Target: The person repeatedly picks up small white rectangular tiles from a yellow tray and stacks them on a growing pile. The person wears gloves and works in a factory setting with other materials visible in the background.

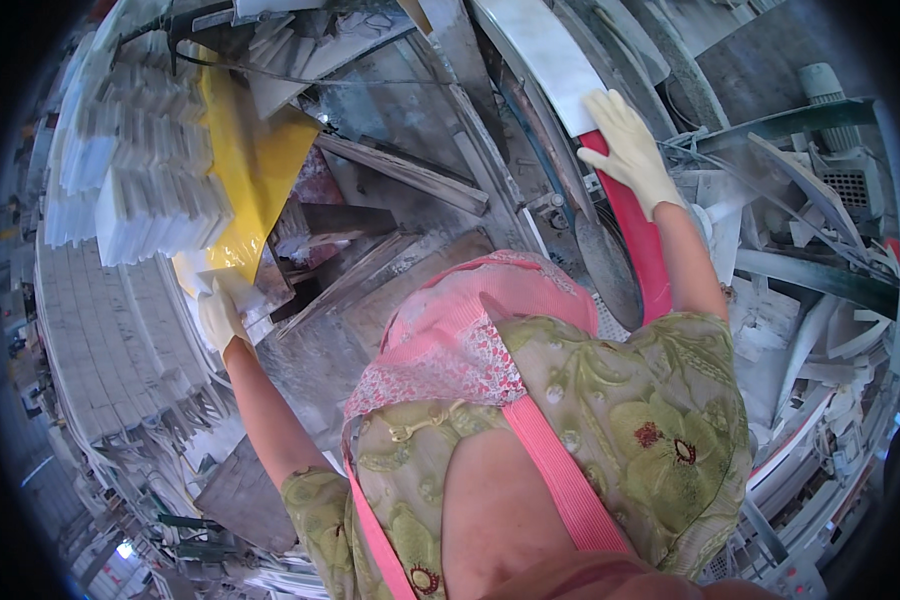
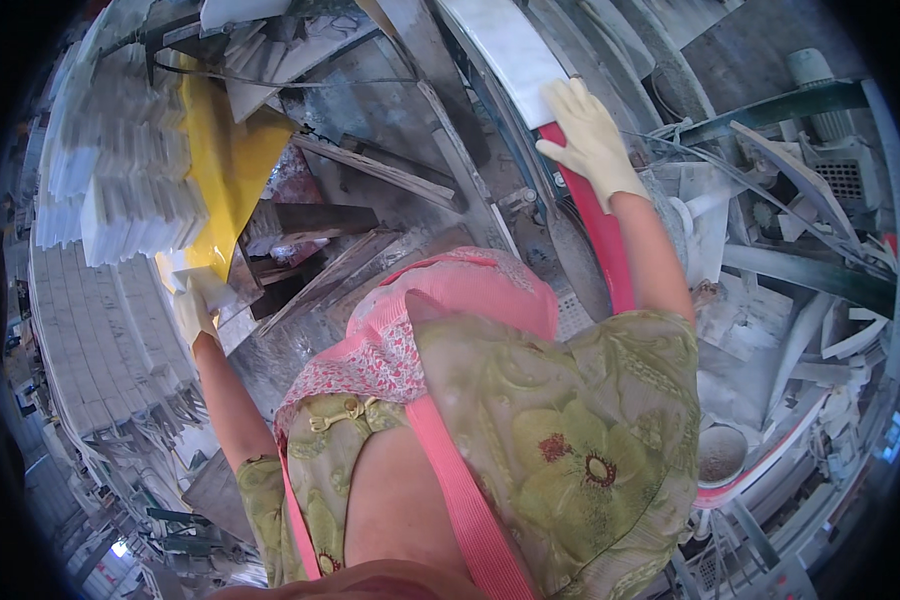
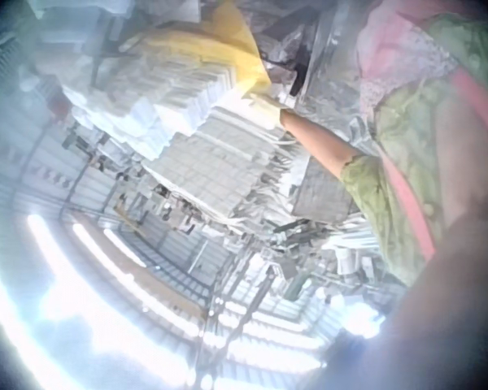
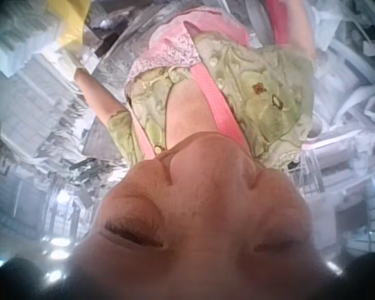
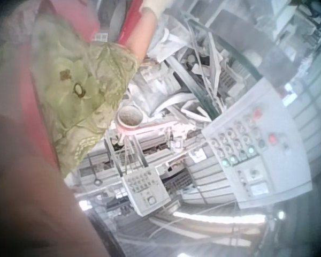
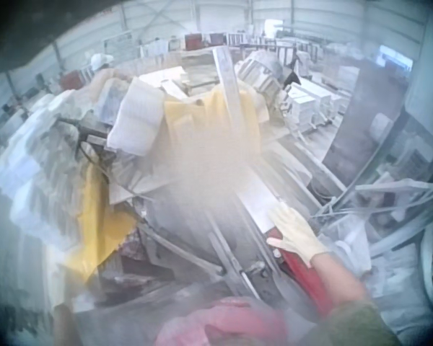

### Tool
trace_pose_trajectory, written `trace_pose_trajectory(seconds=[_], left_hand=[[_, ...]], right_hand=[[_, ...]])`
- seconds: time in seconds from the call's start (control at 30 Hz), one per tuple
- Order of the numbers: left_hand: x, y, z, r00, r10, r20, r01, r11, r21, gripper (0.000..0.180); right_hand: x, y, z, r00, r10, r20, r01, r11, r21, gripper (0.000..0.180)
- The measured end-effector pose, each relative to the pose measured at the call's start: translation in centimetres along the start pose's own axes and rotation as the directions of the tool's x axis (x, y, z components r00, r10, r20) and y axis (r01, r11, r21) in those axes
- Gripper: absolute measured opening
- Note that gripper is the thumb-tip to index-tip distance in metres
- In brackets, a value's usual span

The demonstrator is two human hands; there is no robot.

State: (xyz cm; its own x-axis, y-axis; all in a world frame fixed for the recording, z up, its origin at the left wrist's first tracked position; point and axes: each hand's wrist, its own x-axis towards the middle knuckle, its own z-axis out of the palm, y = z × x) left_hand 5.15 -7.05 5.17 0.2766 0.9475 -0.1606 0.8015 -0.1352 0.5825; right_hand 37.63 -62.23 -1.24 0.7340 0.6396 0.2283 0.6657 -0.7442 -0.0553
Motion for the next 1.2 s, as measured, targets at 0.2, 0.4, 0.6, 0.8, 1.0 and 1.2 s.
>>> trace_pose_trajectory(seconds=[0.2,0.4,0.6,0.8,1.0,1.2], left_hand=[[-0.9,0.8,0.3,0.999,0.016,-0.031,-0.016,1.000,0.012,0.043],[-0.6,0.4,0.1,0.999,0.003,-0.041,-0.003,1.000,-0.018,0.044],[-0.2,-0.1,0.2,0.998,0.042,-0.035,-0.043,0.999,-0.008,0.047],[-0.6,0.1,0.1,0.997,0.041,-0.065,-0.041,0.999,-0.002,0.047],[-0.7,0.4,0.0,0.997,0.022,-0.076,-0.024,0.999,-0.024,0.050],[1.8,-1.9,-0.6,0.996,-0.011,0.090,0.020,0.995,-0.098,0.057]], right_hand=[[2.6,-4.0,2.6,0.985,0.164,-0.046,-0.170,0.958,-0.231,0.075],[4.2,-2.4,1.1,0.983,0.184,0.012,-0.183,0.983,-0.034,0.052],[7.5,-1.9,1.0,0.999,-0.037,-0.039,0.026,0.965,-0.260,0.062],[10.0,-2.5,1.3,0.988,0.065,0.140,-0.021,0.955,-0.295,0.067],[12.7,-2.4,4.2,0.986,0.051,0.157,0.017,0.915,-0.404,0.063],[12.8,-0.5,1.3,0.990,0.061,0.125,-0.044,0.989,-0.139,0.033]])
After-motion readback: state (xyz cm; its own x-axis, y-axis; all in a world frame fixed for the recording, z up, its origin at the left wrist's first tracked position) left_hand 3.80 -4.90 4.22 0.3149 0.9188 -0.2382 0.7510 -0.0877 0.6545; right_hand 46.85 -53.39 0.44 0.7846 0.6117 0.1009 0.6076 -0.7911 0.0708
